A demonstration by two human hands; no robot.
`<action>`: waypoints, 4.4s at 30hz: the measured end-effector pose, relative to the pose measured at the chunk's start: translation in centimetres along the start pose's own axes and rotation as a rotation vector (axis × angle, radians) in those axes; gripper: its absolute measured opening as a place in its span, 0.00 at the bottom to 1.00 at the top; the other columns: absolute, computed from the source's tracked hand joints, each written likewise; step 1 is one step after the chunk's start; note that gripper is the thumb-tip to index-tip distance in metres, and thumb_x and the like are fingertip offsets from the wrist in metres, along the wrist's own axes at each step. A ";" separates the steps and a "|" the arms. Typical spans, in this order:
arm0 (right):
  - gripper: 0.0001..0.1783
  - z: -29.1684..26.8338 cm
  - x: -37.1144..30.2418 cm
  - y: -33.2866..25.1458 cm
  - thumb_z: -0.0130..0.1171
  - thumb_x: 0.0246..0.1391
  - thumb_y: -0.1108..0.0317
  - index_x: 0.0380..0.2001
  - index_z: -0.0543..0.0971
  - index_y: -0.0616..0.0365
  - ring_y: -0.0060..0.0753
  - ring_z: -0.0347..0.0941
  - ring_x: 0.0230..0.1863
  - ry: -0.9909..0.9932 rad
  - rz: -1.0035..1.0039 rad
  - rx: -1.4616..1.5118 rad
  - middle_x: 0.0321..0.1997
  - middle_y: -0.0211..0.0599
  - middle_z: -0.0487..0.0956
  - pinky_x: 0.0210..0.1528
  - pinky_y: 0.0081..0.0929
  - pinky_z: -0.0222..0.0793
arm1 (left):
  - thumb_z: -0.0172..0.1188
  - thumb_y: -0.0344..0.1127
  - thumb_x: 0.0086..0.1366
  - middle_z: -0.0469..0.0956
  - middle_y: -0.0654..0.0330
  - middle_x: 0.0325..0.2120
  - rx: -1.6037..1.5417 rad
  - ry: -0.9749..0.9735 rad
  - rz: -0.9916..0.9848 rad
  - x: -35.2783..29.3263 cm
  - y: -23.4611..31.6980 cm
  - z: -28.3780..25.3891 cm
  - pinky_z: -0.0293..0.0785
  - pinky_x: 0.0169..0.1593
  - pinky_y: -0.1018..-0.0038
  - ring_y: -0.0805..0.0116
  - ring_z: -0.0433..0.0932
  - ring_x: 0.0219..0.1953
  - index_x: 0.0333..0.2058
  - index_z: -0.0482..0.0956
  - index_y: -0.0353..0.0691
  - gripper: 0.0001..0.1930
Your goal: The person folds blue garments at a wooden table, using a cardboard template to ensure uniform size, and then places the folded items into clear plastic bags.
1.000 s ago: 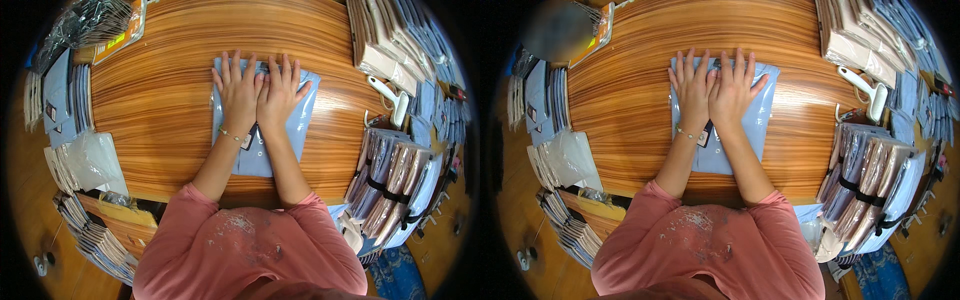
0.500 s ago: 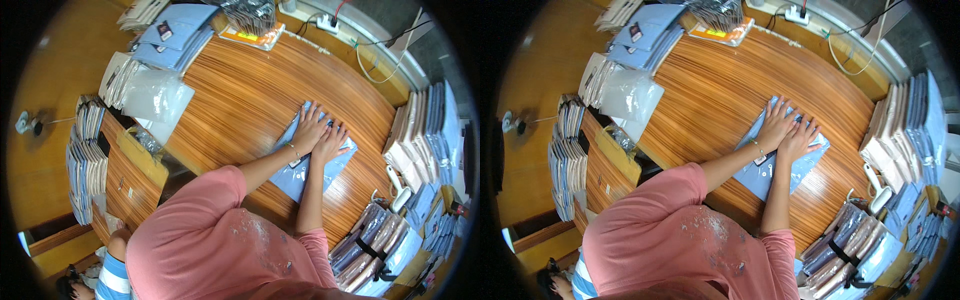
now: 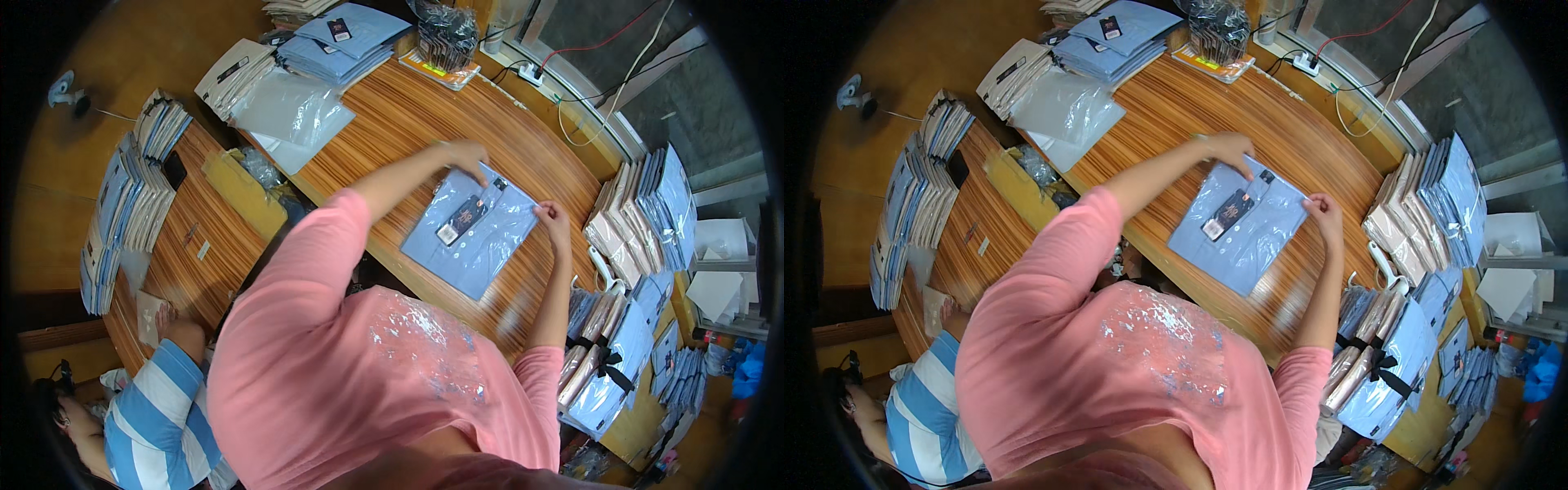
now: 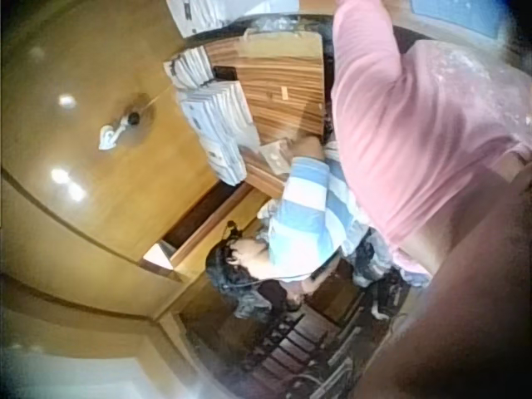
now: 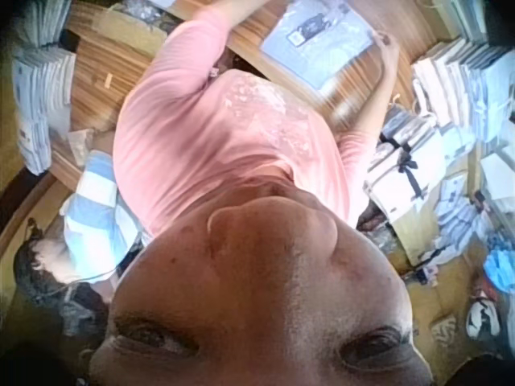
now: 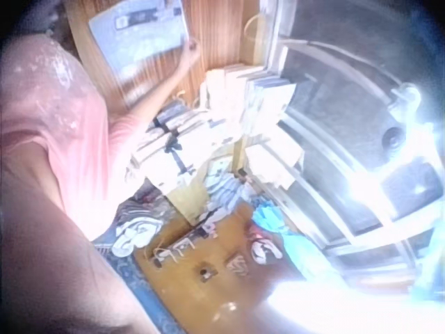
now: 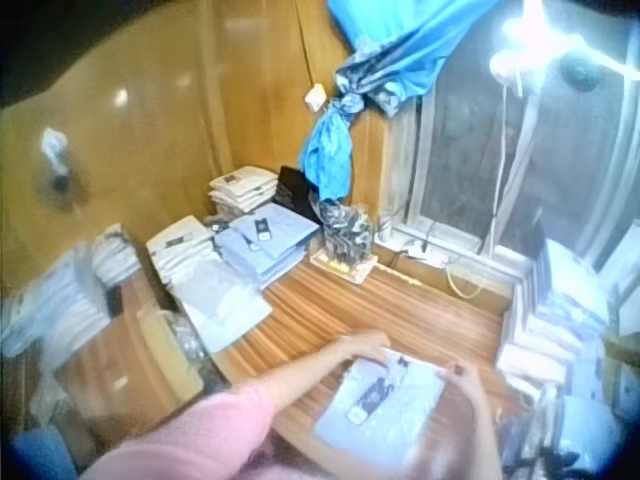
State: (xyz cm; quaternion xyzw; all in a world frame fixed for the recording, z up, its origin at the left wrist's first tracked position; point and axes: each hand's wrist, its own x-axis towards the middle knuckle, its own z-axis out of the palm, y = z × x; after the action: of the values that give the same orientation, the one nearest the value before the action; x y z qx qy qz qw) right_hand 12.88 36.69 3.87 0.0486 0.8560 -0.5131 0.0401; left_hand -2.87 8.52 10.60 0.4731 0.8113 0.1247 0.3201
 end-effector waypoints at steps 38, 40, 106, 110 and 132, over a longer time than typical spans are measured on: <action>0.15 22.4 2.0 -6.4 0.48 0.58 0.62 0.45 0.71 0.59 0.10 0.58 0.13 0.521 0.360 0.370 0.18 0.23 0.69 0.13 0.10 0.53 | 0.53 0.33 0.59 0.65 0.52 0.47 -1.722 1.788 -0.034 -16.5 -25.8 -12.3 0.60 0.52 0.72 0.65 0.64 0.49 0.52 0.60 0.33 0.23; 0.18 22.1 2.7 -7.0 0.47 0.59 0.58 0.46 0.71 0.57 0.13 0.62 0.13 0.457 0.401 0.282 0.19 0.25 0.72 0.12 0.11 0.55 | 0.53 0.31 0.56 0.65 0.51 0.48 -1.673 2.052 0.072 -13.1 -28.6 -14.1 0.58 0.54 0.70 0.61 0.63 0.51 0.52 0.60 0.32 0.24; 0.18 16.8 -1.7 -1.3 0.47 0.56 0.53 0.40 0.75 0.54 0.42 0.69 0.44 0.896 0.337 -0.577 0.41 0.38 0.75 0.46 0.35 0.64 | 0.53 0.34 0.55 0.43 0.35 0.57 -1.718 0.801 -0.488 -24.0 -30.6 -10.4 0.37 0.59 0.38 0.38 0.40 0.62 0.46 0.61 0.35 0.21; 0.18 16.8 -1.7 -0.8 0.47 0.56 0.53 0.40 0.75 0.54 0.42 0.69 0.44 0.887 0.341 -0.580 0.41 0.38 0.75 0.46 0.35 0.64 | 0.50 0.34 0.56 0.33 0.37 0.61 -1.699 0.823 -0.239 -24.1 -30.8 -12.7 0.35 0.60 0.41 0.39 0.35 0.64 0.52 0.53 0.34 0.26; 0.20 16.9 -1.6 -1.3 0.46 0.56 0.50 0.42 0.74 0.52 0.41 0.69 0.46 0.876 0.381 -0.609 0.43 0.37 0.75 0.48 0.35 0.63 | 0.43 0.31 0.58 0.58 0.45 0.45 -2.402 1.131 -0.117 -23.3 -35.2 -9.7 0.54 0.57 0.47 0.48 0.60 0.49 0.49 0.54 0.27 0.22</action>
State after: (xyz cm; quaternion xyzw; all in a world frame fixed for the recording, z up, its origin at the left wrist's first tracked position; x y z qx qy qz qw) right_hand 14.59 21.08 -2.81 0.3969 0.8781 -0.1589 -0.2148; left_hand -25.18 -28.60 9.51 -0.2537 0.2373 0.9236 0.1620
